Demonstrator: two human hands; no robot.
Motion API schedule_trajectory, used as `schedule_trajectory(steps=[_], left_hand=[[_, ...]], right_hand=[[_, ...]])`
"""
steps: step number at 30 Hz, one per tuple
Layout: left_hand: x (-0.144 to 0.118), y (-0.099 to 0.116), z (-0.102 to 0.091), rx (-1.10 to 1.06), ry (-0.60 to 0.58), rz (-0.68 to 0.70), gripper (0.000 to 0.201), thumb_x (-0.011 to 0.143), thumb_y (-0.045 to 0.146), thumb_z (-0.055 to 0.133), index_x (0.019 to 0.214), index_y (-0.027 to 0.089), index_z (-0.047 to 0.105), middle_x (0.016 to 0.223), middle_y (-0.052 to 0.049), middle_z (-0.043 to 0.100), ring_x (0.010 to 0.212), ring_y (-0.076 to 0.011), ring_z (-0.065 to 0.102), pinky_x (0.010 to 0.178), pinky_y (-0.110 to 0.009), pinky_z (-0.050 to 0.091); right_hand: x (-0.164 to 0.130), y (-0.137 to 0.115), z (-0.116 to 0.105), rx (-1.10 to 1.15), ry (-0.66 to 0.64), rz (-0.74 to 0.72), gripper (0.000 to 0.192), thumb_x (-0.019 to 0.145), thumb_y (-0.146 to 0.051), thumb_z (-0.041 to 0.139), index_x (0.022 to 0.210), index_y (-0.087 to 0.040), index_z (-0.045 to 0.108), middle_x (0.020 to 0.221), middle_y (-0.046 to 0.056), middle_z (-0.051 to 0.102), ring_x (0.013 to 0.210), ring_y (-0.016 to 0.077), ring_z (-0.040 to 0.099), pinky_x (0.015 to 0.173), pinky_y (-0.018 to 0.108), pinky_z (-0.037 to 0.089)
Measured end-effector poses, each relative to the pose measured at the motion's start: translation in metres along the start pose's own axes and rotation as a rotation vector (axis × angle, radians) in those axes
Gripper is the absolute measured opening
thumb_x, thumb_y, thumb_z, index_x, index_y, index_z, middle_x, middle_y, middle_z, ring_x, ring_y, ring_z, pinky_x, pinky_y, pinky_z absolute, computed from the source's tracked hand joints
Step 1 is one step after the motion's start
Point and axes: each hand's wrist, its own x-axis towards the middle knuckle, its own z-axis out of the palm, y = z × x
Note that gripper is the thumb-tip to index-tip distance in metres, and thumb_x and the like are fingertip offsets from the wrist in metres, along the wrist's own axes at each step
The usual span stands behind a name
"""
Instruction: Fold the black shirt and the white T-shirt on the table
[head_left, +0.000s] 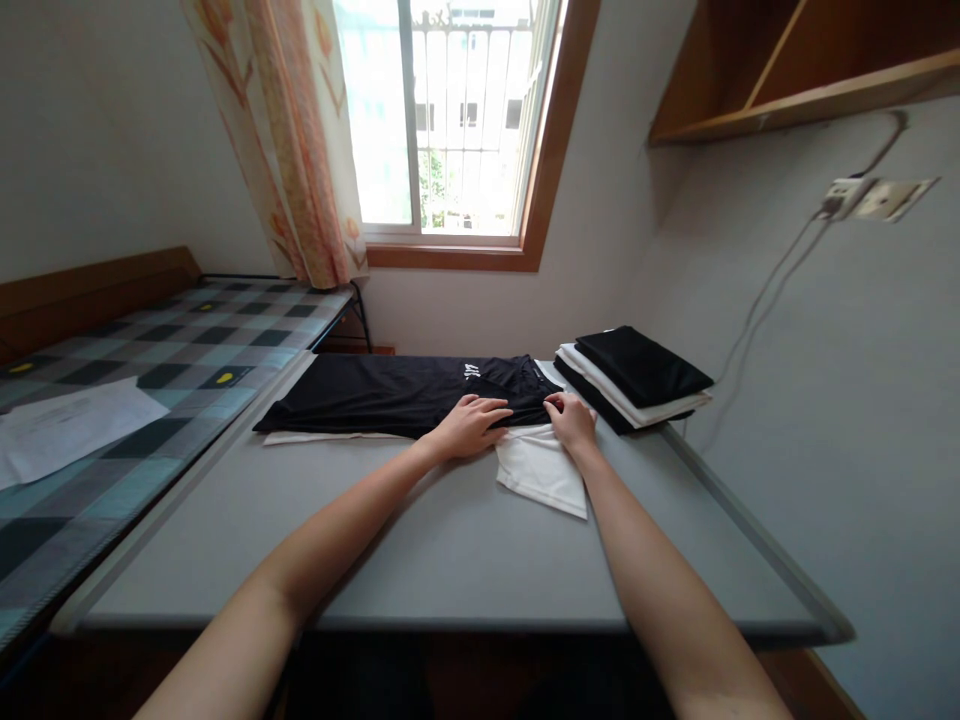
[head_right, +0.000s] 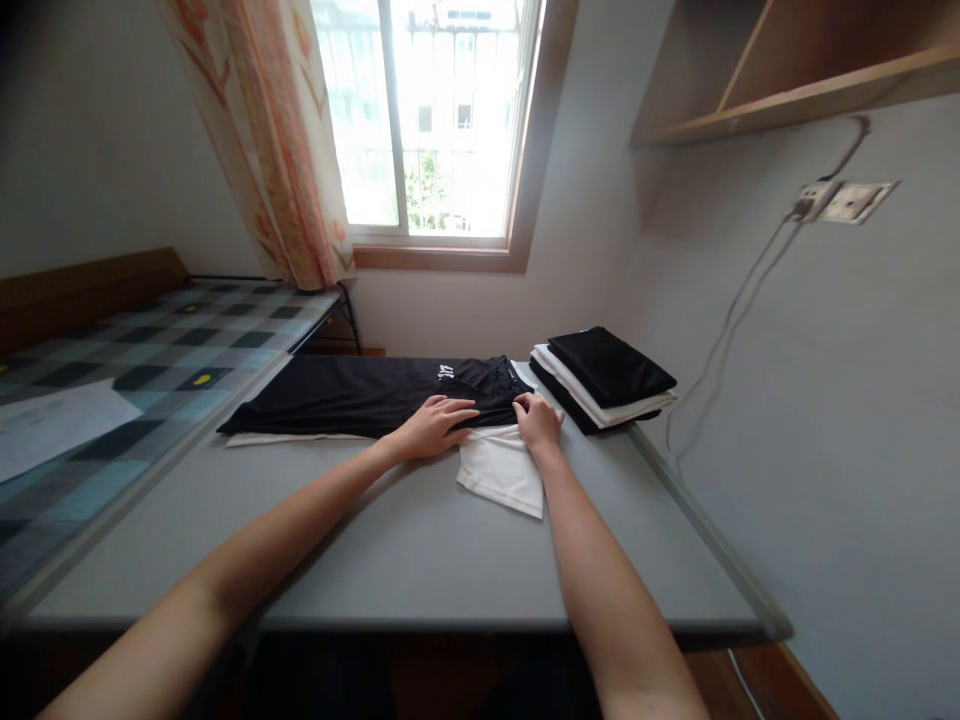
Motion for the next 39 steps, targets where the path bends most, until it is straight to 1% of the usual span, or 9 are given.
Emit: schedule_trajectory(steps=[5,13,16,19,23,27,32,35,39], left_hand=[[-0.004,-0.001,0.013,0.003,-0.121,-0.091,0.057,0.094,0.057,0.045,0.146,0.034,0.043,0.155,-0.004,0.04,0.145,-0.0241,0.031,0.119,-0.046,0.019],[-0.006,-0.005,0.016,0.023,-0.131,-0.105,0.059,0.094,0.063,0.039,0.146,0.037,0.042,0.157,-0.004,0.036,0.147,-0.0312,0.026,0.117,-0.06,0.016],[-0.008,-0.004,0.017,0.042,-0.132,-0.116,0.06,0.094,0.065,0.036,0.147,0.038,0.041,0.158,-0.004,0.034,0.147,-0.0313,0.024,0.117,-0.06,0.014],[-0.009,-0.003,0.017,0.054,-0.111,-0.136,0.064,0.093,0.066,0.036,0.148,0.035,0.04,0.158,-0.005,0.034,0.148,-0.0308,0.024,0.118,-0.057,0.014],[-0.009,-0.001,0.019,0.083,-0.08,-0.204,0.073,0.089,0.07,0.039,0.151,0.03,0.037,0.159,-0.006,0.032,0.148,-0.0326,0.022,0.12,-0.051,0.014],[-0.009,-0.001,0.02,0.107,-0.067,-0.27,0.076,0.088,0.072,0.039,0.15,0.029,0.039,0.159,-0.008,0.031,0.147,-0.0375,0.022,0.119,-0.056,0.011],[-0.008,-0.001,0.02,0.134,-0.073,-0.325,0.078,0.086,0.077,0.034,0.15,0.032,0.039,0.16,-0.007,0.03,0.147,-0.0387,0.02,0.118,-0.058,0.012],[-0.009,-0.001,0.021,0.146,-0.055,-0.313,0.078,0.088,0.076,0.032,0.149,0.03,0.04,0.159,-0.009,0.031,0.146,-0.0385,0.023,0.117,-0.058,0.015],[-0.012,0.001,0.023,0.154,0.04,-0.261,0.065,0.093,0.066,0.037,0.143,0.027,0.049,0.155,-0.01,0.039,0.145,-0.0337,0.029,0.117,-0.056,0.019]], right_hand=[[0.004,0.002,-0.002,0.026,0.0,0.007,0.017,0.084,-0.028,0.057,0.09,-0.022,0.072,0.098,0.006,0.072,0.096,0.0245,0.063,0.085,0.04,0.036],[0.001,0.005,-0.01,0.043,0.027,0.026,0.024,0.084,-0.031,0.055,0.096,-0.02,0.073,0.094,0.009,0.069,0.091,0.0252,0.062,0.081,0.039,0.041],[-0.005,-0.01,-0.015,0.058,0.05,-0.1,0.025,0.086,-0.031,0.053,0.094,-0.02,0.074,0.096,0.009,0.068,0.093,0.0247,0.062,0.085,0.039,0.043],[-0.01,-0.027,-0.013,0.175,-0.092,-0.322,0.025,0.089,-0.03,0.052,0.092,-0.019,0.074,0.094,0.009,0.069,0.091,0.0212,0.064,0.088,0.035,0.046],[-0.017,-0.037,-0.003,0.121,-0.242,-0.464,0.031,0.09,-0.031,0.054,0.114,-0.02,0.071,0.124,0.011,0.067,0.119,0.023,0.058,0.104,0.038,0.04],[-0.025,-0.037,0.0,-0.122,-0.447,-0.389,0.057,0.095,-0.042,0.048,0.146,-0.018,0.047,0.156,0.013,0.036,0.146,0.027,0.029,0.117,0.047,0.023],[-0.025,-0.038,-0.014,-0.316,-0.58,-0.157,0.072,0.097,-0.056,0.033,0.155,-0.013,0.027,0.163,0.014,0.015,0.151,0.0293,0.011,0.119,0.055,0.009],[-0.021,-0.033,-0.02,-0.333,-0.555,-0.115,0.068,0.099,-0.052,0.03,0.155,-0.013,0.029,0.163,0.013,0.018,0.15,0.0308,0.014,0.118,0.057,0.009],[-0.017,-0.027,-0.023,-0.268,-0.377,-0.186,0.049,0.099,-0.039,0.038,0.14,-0.019,0.054,0.149,0.013,0.047,0.139,0.0287,0.039,0.115,0.047,0.023]])
